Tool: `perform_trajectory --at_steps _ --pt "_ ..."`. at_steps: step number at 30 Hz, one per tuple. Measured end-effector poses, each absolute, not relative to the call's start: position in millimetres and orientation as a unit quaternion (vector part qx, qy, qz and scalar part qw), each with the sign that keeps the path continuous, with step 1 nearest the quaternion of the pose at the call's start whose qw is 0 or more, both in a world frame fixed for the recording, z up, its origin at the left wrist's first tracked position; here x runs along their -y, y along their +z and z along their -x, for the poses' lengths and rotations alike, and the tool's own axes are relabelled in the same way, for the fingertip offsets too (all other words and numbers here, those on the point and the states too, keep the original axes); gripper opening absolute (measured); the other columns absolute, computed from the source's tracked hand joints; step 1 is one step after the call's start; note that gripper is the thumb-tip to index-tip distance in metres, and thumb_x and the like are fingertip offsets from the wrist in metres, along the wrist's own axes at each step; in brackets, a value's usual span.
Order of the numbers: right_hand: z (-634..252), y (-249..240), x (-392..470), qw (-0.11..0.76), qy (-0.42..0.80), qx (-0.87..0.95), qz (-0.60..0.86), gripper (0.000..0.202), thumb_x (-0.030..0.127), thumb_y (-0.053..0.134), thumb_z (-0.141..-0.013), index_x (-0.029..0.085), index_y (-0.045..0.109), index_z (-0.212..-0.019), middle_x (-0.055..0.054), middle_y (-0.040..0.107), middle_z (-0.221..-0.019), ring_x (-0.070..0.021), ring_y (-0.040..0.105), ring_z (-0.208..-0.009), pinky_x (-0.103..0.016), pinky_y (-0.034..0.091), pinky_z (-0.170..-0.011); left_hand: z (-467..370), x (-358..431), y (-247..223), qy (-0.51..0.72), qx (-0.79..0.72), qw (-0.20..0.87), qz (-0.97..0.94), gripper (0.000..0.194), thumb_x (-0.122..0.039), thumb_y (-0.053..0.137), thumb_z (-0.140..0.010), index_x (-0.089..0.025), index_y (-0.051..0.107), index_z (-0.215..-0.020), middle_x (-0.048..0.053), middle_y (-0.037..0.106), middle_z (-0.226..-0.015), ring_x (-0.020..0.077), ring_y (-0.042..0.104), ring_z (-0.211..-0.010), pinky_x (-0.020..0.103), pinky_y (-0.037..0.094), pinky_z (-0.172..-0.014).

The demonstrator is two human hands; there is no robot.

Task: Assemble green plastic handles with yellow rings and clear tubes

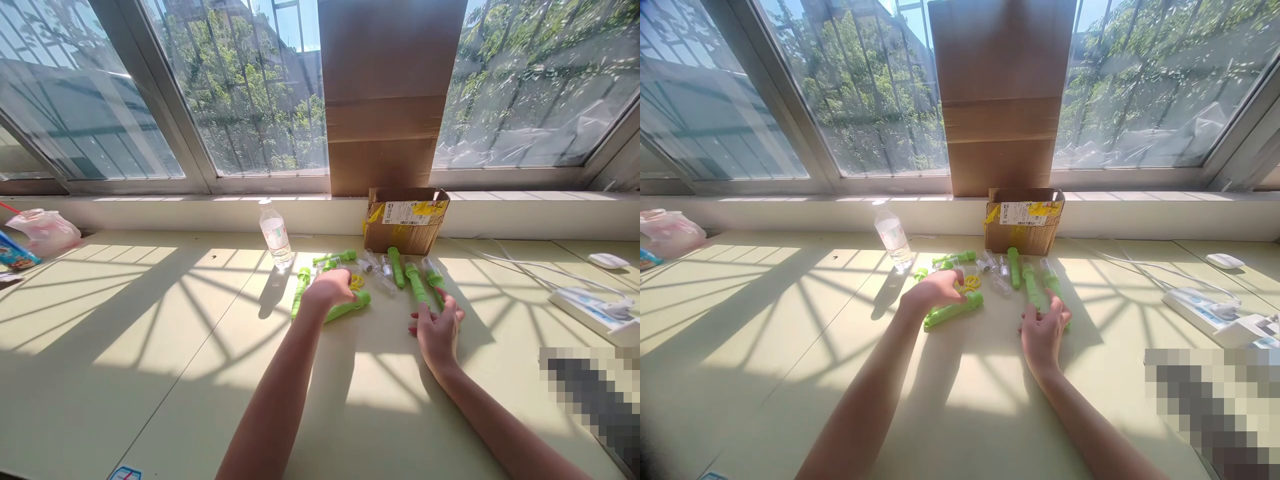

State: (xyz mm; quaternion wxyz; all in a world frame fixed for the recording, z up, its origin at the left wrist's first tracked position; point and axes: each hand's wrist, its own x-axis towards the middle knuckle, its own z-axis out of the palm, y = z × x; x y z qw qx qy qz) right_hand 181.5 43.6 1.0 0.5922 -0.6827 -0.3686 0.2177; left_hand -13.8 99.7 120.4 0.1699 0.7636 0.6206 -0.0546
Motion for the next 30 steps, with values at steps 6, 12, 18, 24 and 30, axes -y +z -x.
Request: perform_trajectory --at_steps 6,12,18,24,30 --pt "-175 6 -39 0.610 0.218 0.375 0.663 0.054 0.032 0.055 -0.077 0.020 0.045 -0.129 -0.018 0.035 -0.123 -0.0333 0.049 -0.112 -0.026 0.053 -0.041 15 -102 118 -0.051 -0.620 0.168 -0.764 0.042 -0.039 0.060 -0.071 -0.022 0.060 -0.109 0.007 0.065 -0.103 0.0209 0.063 -0.086 0.025 0.046 -0.062" --pt "-174 2 -38 0.599 0.224 0.386 0.664 0.054 0.031 0.054 -0.077 0.022 0.042 -0.129 -0.018 0.034 -0.124 -0.0332 0.048 -0.114 -0.033 0.056 -0.048 15 -100 121 -0.055 -0.623 0.170 -0.762 0.042 -0.038 0.059 -0.072 -0.021 0.060 -0.110 0.007 0.066 -0.102 0.0214 0.063 -0.087 0.025 0.047 -0.061" --pt "-175 -7 -39 0.597 0.185 0.439 0.645 0.046 0.031 0.053 -0.078 0.019 0.047 -0.122 -0.016 0.042 -0.118 -0.0284 0.053 -0.105 -0.035 0.055 -0.059 13 -99 120 -0.061 -0.624 0.166 -0.761 0.040 -0.037 0.058 -0.073 -0.022 0.060 -0.109 0.007 0.066 -0.100 0.0223 0.064 -0.086 0.026 0.047 -0.061" --pt "-172 -8 -38 0.595 0.181 0.466 0.629 0.044 0.030 0.051 -0.078 0.020 0.051 -0.122 -0.013 0.047 -0.117 -0.0251 0.054 -0.102 -0.033 0.053 -0.059 13 -100 118 -0.065 -0.627 0.167 -0.758 0.033 -0.030 0.051 -0.077 -0.022 0.061 -0.108 0.008 0.068 -0.098 0.0213 0.064 -0.079 0.027 0.048 -0.063" --pt "-172 -6 -38 0.598 0.195 0.467 0.622 0.043 0.029 0.052 -0.079 0.020 0.051 -0.121 -0.014 0.043 -0.118 -0.0223 0.057 -0.092 -0.032 0.055 -0.057 13 -106 110 -0.038 -0.623 0.159 -0.765 0.040 -0.018 0.050 -0.073 -0.023 0.059 -0.112 0.007 0.066 -0.104 0.0224 0.063 -0.088 0.028 0.048 -0.070"
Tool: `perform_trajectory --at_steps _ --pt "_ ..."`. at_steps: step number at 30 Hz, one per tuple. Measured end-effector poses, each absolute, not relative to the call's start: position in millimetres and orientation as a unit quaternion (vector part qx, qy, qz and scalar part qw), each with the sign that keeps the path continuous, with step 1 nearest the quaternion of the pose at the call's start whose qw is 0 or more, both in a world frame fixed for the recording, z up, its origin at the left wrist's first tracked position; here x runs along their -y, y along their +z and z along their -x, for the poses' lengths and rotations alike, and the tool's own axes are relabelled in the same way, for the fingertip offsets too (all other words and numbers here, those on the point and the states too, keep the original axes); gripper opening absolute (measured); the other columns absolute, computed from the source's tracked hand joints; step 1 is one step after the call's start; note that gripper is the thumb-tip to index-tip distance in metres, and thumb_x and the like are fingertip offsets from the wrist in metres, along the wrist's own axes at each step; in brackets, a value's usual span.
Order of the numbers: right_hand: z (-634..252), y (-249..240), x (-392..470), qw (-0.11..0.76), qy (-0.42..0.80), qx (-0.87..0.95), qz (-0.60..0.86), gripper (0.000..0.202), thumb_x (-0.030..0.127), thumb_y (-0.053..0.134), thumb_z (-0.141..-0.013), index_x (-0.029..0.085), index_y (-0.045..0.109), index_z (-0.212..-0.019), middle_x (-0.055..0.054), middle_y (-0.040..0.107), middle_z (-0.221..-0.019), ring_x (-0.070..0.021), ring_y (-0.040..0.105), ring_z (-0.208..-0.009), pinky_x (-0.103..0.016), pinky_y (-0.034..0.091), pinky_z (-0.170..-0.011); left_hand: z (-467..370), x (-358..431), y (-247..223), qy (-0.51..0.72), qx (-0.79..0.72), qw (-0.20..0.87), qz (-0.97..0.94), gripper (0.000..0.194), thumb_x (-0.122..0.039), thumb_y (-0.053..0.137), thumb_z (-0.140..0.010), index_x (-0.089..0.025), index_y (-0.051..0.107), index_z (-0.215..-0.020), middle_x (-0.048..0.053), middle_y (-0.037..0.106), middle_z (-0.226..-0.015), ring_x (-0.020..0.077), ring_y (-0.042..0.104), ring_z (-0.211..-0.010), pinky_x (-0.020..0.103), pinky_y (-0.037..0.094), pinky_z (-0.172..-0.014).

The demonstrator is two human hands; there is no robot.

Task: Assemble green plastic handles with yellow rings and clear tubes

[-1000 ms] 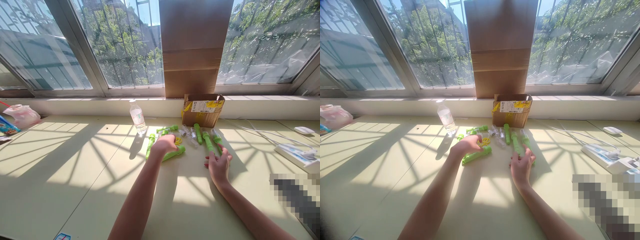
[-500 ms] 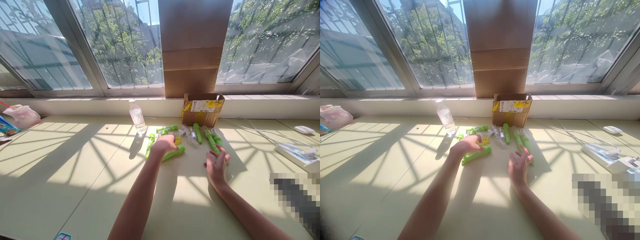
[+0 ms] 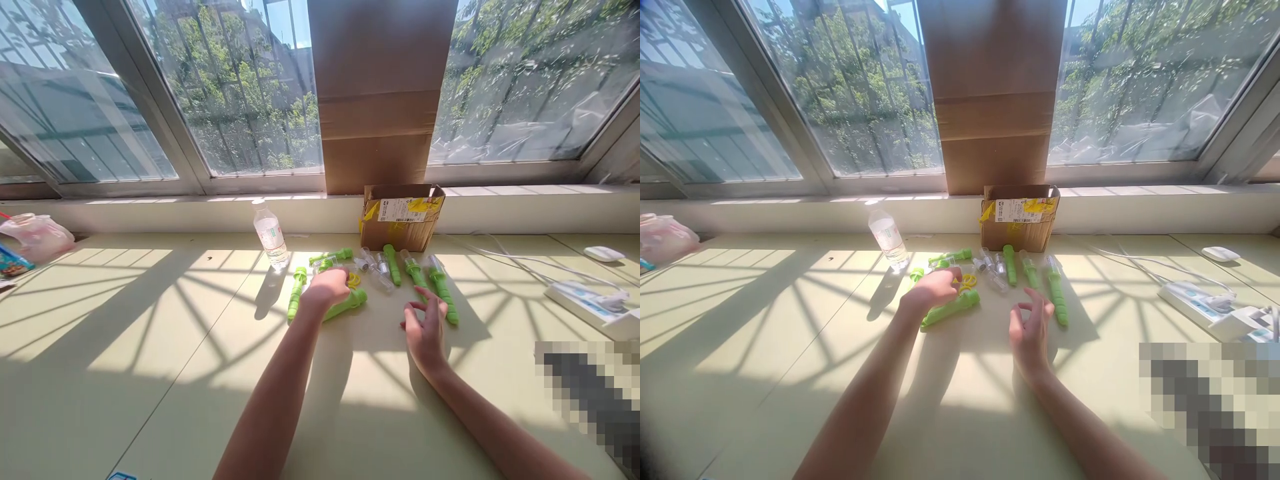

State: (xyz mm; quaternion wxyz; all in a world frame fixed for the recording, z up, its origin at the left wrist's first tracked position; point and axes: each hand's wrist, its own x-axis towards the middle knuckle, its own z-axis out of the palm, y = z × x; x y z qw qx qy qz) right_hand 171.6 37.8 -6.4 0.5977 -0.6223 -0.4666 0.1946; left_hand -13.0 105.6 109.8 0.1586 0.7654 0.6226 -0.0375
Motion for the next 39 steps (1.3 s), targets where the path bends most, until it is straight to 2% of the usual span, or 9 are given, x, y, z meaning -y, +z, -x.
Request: perform_trajectory --at_steps 7,12,16,24,29,34,39 --pt "-172 -10 -39 0.587 0.189 0.491 0.616 0.037 0.026 0.052 -0.079 0.019 0.054 -0.115 -0.015 0.046 -0.120 -0.0211 0.058 -0.089 -0.032 0.056 -0.057 3 -107 98 0.007 -0.597 0.142 -0.789 0.033 -0.018 0.044 -0.083 -0.022 0.056 -0.113 0.009 0.061 -0.115 0.0215 0.059 -0.096 0.028 0.046 -0.072" --pt "-172 -8 -37 0.567 0.178 0.521 0.613 0.034 0.024 0.048 -0.080 0.019 0.054 -0.113 -0.014 0.050 -0.120 -0.0221 0.057 -0.093 -0.031 0.054 -0.055 -5 -107 91 0.022 -0.582 0.128 -0.802 0.029 -0.024 0.033 -0.091 -0.019 0.059 -0.102 0.010 0.063 -0.103 0.0202 0.058 -0.088 0.029 0.045 -0.074" --pt "-171 -6 -36 0.559 0.170 0.536 0.609 0.032 0.024 0.046 -0.080 0.020 0.055 -0.111 -0.013 0.049 -0.120 -0.0200 0.058 -0.087 -0.030 0.052 -0.055 -7 -110 87 0.019 -0.579 0.125 -0.806 0.032 -0.028 0.030 -0.094 -0.017 0.060 -0.097 0.010 0.063 -0.097 0.0193 0.057 -0.084 0.029 0.045 -0.075" --pt "-168 -4 -36 0.548 0.165 0.563 0.597 0.030 0.023 0.044 -0.081 0.020 0.055 -0.109 -0.013 0.049 -0.117 -0.0175 0.059 -0.083 -0.031 0.052 -0.062 -7 -112 84 0.002 -0.568 0.133 -0.812 0.035 -0.029 0.031 -0.093 -0.015 0.063 -0.089 0.012 0.062 -0.102 0.0211 0.058 -0.089 0.032 0.046 -0.082" --pt "-167 -2 -35 0.547 0.167 0.563 0.597 0.030 0.022 0.045 -0.080 0.021 0.056 -0.108 -0.013 0.050 -0.116 -0.0186 0.059 -0.082 -0.032 0.051 -0.061 -6 -112 81 -0.008 -0.574 0.138 -0.807 0.032 -0.024 0.033 -0.092 -0.015 0.063 -0.092 0.012 0.057 -0.114 0.0199 0.060 -0.085 0.033 0.047 -0.081" --pt "-167 -1 -34 0.542 0.175 0.565 0.597 0.030 0.024 0.045 -0.082 0.020 0.055 -0.109 -0.012 0.049 -0.116 -0.0183 0.058 -0.084 -0.030 0.051 -0.060 -5 -112 80 -0.003 -0.579 0.135 -0.804 0.033 -0.028 0.031 -0.092 -0.017 0.062 -0.100 0.012 0.054 -0.118 0.0190 0.060 -0.082 0.032 0.048 -0.076" --pt "-167 -1 -34 0.536 0.177 0.565 0.601 0.030 0.024 0.045 -0.082 0.019 0.056 -0.109 -0.013 0.049 -0.115 -0.0181 0.058 -0.082 -0.030 0.051 -0.059 -7 -111 81 0.045 -0.582 0.095 -0.806 0.032 -0.028 0.031 -0.092 -0.018 0.060 -0.102 0.012 0.054 -0.116 0.0227 0.057 -0.092 0.033 0.047 -0.077"
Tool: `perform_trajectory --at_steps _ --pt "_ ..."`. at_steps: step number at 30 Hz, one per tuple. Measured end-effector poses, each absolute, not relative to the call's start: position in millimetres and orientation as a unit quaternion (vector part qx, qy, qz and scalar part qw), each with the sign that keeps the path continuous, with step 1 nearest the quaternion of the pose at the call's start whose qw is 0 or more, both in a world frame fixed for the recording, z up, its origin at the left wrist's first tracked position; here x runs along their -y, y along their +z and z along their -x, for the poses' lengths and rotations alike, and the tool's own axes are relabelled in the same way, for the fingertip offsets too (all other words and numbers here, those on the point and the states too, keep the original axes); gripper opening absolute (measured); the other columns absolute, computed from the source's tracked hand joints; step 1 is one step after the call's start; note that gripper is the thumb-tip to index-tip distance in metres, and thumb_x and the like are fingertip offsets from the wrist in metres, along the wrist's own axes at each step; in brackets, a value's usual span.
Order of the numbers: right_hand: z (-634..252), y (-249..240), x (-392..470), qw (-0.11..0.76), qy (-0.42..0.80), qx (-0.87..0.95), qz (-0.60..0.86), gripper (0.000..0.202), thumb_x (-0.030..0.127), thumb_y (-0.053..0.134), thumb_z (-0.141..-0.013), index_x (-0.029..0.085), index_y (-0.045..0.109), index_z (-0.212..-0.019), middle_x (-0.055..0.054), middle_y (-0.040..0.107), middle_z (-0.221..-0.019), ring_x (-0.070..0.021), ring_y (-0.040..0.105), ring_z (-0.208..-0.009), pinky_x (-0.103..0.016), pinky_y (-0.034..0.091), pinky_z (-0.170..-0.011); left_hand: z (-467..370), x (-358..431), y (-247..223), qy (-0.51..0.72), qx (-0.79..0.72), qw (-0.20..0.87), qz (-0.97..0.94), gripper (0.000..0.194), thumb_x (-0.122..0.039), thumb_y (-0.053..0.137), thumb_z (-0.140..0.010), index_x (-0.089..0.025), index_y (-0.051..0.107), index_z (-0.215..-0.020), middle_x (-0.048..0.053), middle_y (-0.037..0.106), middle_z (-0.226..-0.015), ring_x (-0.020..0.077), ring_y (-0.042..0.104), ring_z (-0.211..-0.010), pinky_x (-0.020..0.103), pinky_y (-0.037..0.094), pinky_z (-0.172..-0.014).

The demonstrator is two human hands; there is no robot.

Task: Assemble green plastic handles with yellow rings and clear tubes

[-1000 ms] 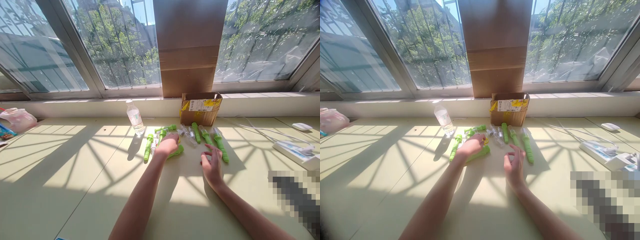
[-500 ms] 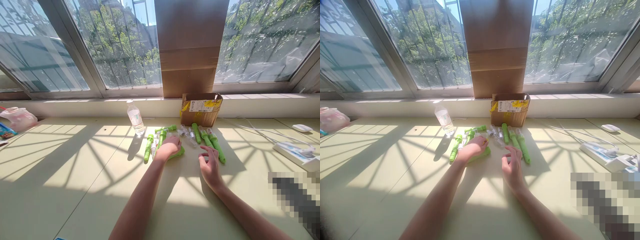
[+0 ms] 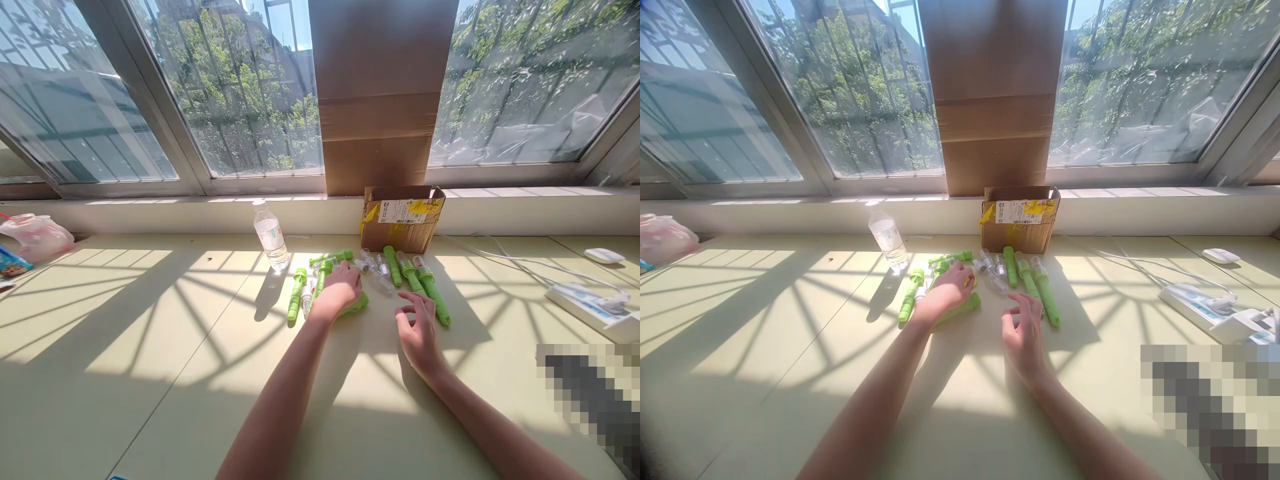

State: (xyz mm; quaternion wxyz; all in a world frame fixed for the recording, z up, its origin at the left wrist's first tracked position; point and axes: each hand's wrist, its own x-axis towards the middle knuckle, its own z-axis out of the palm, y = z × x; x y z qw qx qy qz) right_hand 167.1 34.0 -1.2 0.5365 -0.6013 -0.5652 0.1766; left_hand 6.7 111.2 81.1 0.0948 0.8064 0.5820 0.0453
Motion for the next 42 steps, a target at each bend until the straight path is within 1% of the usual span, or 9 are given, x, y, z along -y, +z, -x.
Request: perform_trajectory --at_steps 7,13,20,24,28,30,32,36,42 --pt "-168 -4 -36 0.533 0.172 0.577 0.595 0.029 0.023 0.045 -0.081 0.020 0.058 -0.107 -0.012 0.050 -0.114 -0.0184 0.057 -0.082 -0.032 0.052 -0.062 -11 -109 83 0.034 -0.563 0.083 -0.821 0.031 -0.032 0.034 -0.093 -0.020 0.061 -0.100 0.010 0.060 -0.109 0.0237 0.049 -0.110 0.032 0.040 -0.093" --pt "-167 -3 -35 0.527 0.175 0.589 0.587 0.027 0.023 0.044 -0.082 0.019 0.059 -0.104 -0.012 0.051 -0.113 -0.0183 0.058 -0.082 -0.033 0.052 -0.064 -17 -108 79 0.002 -0.575 0.085 -0.814 0.038 -0.038 0.031 -0.093 -0.019 0.064 -0.097 0.013 0.062 -0.109 0.0318 0.048 -0.114 0.046 0.037 -0.097" --pt "-167 -3 -35 0.521 0.181 0.590 0.589 0.027 0.023 0.044 -0.083 0.018 0.059 -0.104 -0.013 0.050 -0.114 -0.0187 0.059 -0.082 -0.034 0.053 -0.065 -21 -106 78 -0.038 -0.580 0.105 -0.807 0.042 -0.034 0.027 -0.095 -0.015 0.065 -0.098 0.016 0.061 -0.116 0.0332 0.046 -0.121 0.055 0.030 -0.104" --pt "-167 -2 -35 0.519 0.178 0.591 0.591 0.026 0.023 0.045 -0.082 0.018 0.060 -0.104 -0.013 0.051 -0.115 -0.0189 0.059 -0.082 -0.034 0.053 -0.065 -19 -104 82 -0.030 -0.571 0.109 -0.813 0.038 -0.031 0.032 -0.094 -0.013 0.064 -0.100 0.017 0.060 -0.117 0.0323 0.047 -0.119 0.051 0.035 -0.101" --pt "-167 -2 -34 0.517 0.184 0.592 0.591 0.027 0.022 0.044 -0.083 0.018 0.059 -0.105 -0.013 0.050 -0.115 -0.0181 0.060 -0.081 -0.034 0.053 -0.066 -13 -103 87 0.005 -0.558 0.108 -0.823 0.030 -0.028 0.039 -0.091 -0.015 0.065 -0.099 0.015 0.059 -0.118 0.0292 0.047 -0.119 0.042 0.038 -0.100" --pt "-167 -2 -34 0.514 0.186 0.592 0.592 0.028 0.021 0.044 -0.083 0.018 0.059 -0.105 -0.013 0.050 -0.116 -0.0178 0.060 -0.081 -0.034 0.053 -0.067 -10 -104 89 0.029 -0.548 0.110 -0.828 0.025 -0.022 0.044 -0.087 -0.017 0.065 -0.100 0.012 0.060 -0.118 0.0269 0.046 -0.120 0.037 0.038 -0.100" --pt "-167 -2 -34 0.512 0.187 0.593 0.593 0.028 0.021 0.044 -0.083 0.018 0.059 -0.106 -0.013 0.049 -0.116 -0.0179 0.060 -0.082 -0.034 0.052 -0.067 -7 -106 90 0.053 -0.543 0.113 -0.830 0.027 -0.014 0.046 -0.083 -0.019 0.065 -0.102 0.010 0.062 -0.116 0.0246 0.048 -0.119 0.033 0.039 -0.099" --pt "-168 -4 -34 0.511 0.184 0.595 0.592 0.029 0.021 0.044 -0.082 0.018 0.059 -0.106 -0.013 0.049 -0.116 -0.0182 0.060 -0.082 -0.033 0.052 -0.066 -1 -111 93 0.097 -0.542 0.125 -0.825 0.035 -0.006 0.047 -0.076 -0.019 0.066 -0.102 0.007 0.066 -0.106 0.0220 0.057 -0.104 0.028 0.044 -0.089" --pt "-168 -7 -36 0.510 0.181 0.602 0.587 0.029 0.021 0.044 -0.082 0.019 0.059 -0.106 -0.013 0.050 -0.116 -0.0181 0.060 -0.081 -0.032 0.052 -0.064 5 -110 101 0.113 -0.529 0.174 -0.823 0.034 -0.008 0.052 -0.069 -0.020 0.067 -0.097 0.005 0.066 -0.093 0.0200 0.061 -0.087 0.026 0.048 -0.076"
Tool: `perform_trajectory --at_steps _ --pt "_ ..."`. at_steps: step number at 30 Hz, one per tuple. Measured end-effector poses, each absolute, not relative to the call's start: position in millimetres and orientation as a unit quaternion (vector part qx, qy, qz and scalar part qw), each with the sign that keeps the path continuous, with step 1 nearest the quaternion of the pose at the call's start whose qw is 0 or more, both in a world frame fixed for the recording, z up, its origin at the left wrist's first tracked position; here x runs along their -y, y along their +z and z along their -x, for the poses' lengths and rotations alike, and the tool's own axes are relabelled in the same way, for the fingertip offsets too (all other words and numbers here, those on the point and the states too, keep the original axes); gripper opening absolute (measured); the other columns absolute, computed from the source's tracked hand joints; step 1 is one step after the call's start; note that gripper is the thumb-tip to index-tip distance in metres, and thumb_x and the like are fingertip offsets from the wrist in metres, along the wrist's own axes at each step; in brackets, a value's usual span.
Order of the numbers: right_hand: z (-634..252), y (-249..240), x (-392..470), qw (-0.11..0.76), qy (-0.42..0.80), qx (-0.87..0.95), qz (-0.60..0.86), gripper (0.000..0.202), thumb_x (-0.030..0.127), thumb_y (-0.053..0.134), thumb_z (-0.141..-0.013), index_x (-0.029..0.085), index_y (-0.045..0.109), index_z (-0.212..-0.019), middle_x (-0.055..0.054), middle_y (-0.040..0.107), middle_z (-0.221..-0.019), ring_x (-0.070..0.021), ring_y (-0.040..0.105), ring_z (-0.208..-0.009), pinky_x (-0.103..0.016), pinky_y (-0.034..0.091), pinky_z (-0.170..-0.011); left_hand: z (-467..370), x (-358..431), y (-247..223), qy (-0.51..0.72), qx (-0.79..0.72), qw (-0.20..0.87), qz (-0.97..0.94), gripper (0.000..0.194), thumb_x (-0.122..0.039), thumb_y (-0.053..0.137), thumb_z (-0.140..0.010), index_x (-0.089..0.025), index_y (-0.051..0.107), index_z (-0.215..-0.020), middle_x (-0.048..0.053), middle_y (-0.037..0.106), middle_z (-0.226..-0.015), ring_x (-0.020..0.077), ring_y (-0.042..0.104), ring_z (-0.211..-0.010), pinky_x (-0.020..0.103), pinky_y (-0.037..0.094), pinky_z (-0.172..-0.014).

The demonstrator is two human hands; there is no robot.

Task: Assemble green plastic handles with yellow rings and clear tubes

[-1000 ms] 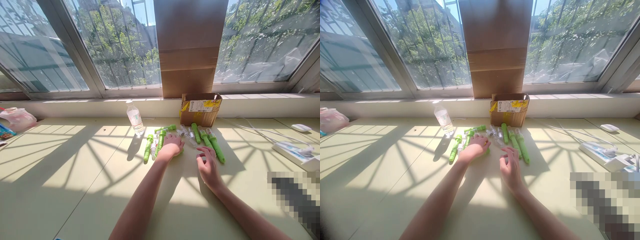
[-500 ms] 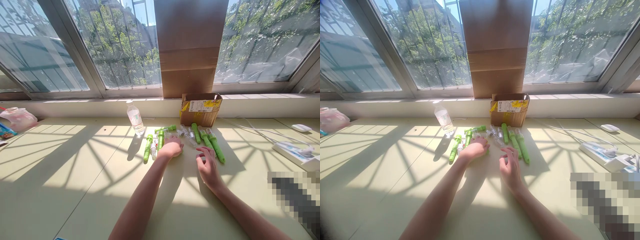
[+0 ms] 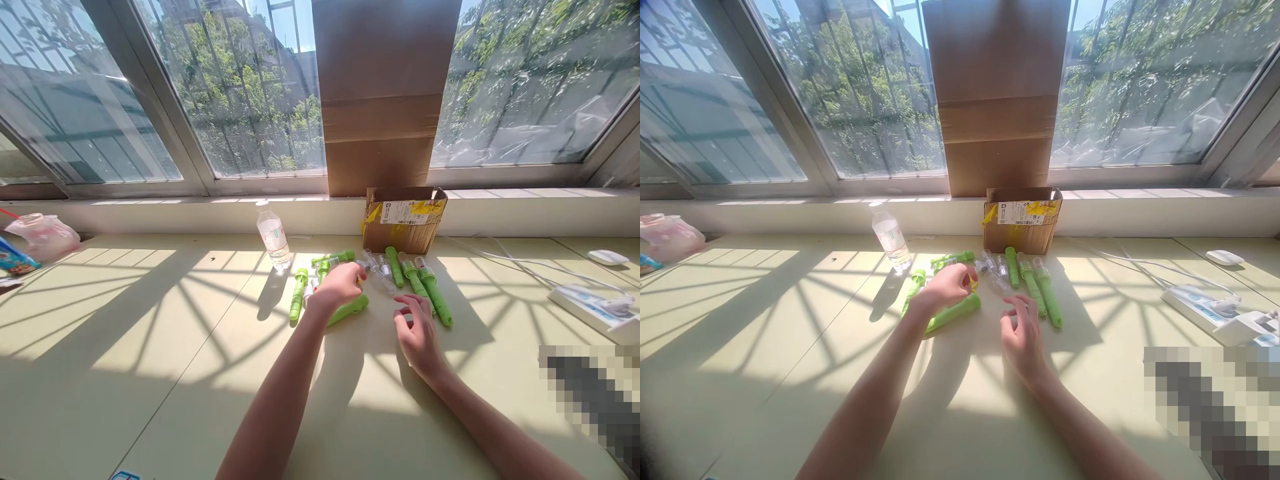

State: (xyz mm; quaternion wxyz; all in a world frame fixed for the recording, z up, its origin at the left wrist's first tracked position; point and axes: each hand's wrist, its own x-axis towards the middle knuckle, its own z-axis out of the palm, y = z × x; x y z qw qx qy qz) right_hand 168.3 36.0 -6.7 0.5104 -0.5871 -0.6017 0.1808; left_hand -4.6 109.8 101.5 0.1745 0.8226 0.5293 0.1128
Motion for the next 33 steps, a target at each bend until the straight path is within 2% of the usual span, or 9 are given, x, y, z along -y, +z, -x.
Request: perform_trajectory --at_steps 5,9,16,22,25,29,33 --pt "-169 -8 -37 0.506 0.177 0.605 0.589 0.029 0.020 0.044 -0.081 0.019 0.059 -0.106 -0.012 0.051 -0.115 -0.0174 0.060 -0.080 -0.031 0.052 -0.063 7 -107 105 0.091 -0.529 0.194 -0.821 0.030 -0.009 0.052 -0.070 -0.021 0.067 -0.094 0.004 0.065 -0.090 0.0181 0.061 -0.080 0.024 0.047 -0.069" --pt "-169 -8 -37 0.505 0.176 0.606 0.589 0.030 0.020 0.044 -0.081 0.019 0.059 -0.106 -0.012 0.051 -0.115 -0.0173 0.060 -0.080 -0.031 0.052 -0.062 8 -109 101 0.090 -0.532 0.197 -0.819 0.033 -0.007 0.052 -0.069 -0.020 0.066 -0.096 0.005 0.066 -0.093 0.0176 0.061 -0.080 0.024 0.047 -0.068" --pt "-168 -9 -36 0.502 0.179 0.605 0.591 0.029 0.021 0.044 -0.081 0.019 0.059 -0.106 -0.011 0.051 -0.115 -0.0174 0.061 -0.080 -0.030 0.051 -0.062 10 -114 93 0.102 -0.529 0.196 -0.820 0.025 -0.009 0.051 -0.074 -0.019 0.067 -0.089 0.005 0.067 -0.093 0.0167 0.061 -0.078 0.024 0.047 -0.067" --pt "-167 -4 -36 0.496 0.186 0.613 0.586 0.023 0.027 0.046 -0.085 0.019 0.060 -0.102 -0.010 0.056 -0.110 -0.0181 0.061 -0.080 -0.031 0.051 -0.063 7 -112 99 0.106 -0.528 0.197 -0.820 0.010 -0.019 0.057 -0.076 -0.019 0.066 -0.082 0.004 0.067 -0.084 0.0159 0.060 -0.070 0.024 0.043 -0.056" --pt "-166 -1 -33 0.488 0.205 0.626 0.572 0.023 0.034 0.049 -0.087 0.020 0.061 -0.101 -0.010 0.058 -0.107 -0.0189 0.061 -0.081 -0.030 0.050 -0.062 2 -108 102 0.105 -0.513 0.206 -0.827 0.007 -0.022 0.061 -0.075 -0.018 0.066 -0.078 0.004 0.067 -0.082 0.0152 0.059 -0.069 0.023 0.043 -0.056" --pt "-165 -2 -32 0.490 0.218 0.644 0.546 0.027 0.042 0.054 -0.086 0.019 0.062 -0.100 -0.010 0.060 -0.105 -0.0202 0.061 -0.085 -0.029 0.050 -0.062 -7 -103 103 0.087 -0.489 0.241 -0.834 0.012 -0.029 0.065 -0.075 -0.018 0.067 -0.077 0.004 0.067 -0.081 0.0158 0.060 -0.069 0.024 0.043 -0.057" --pt "-166 -5 -35 0.504 0.216 0.634 0.545 0.023 0.038 0.052 -0.087 0.018 0.062 -0.092 -0.007 0.061 -0.092 -0.0185 0.061 -0.078 -0.028 0.050 -0.061 -12 -98 106 0.054 -0.481 0.256 -0.837 0.018 -0.035 0.066 -0.074 -0.019 0.067 -0.080 0.003 0.067 -0.082 0.0170 0.060 -0.072 0.024 0.043 -0.057"
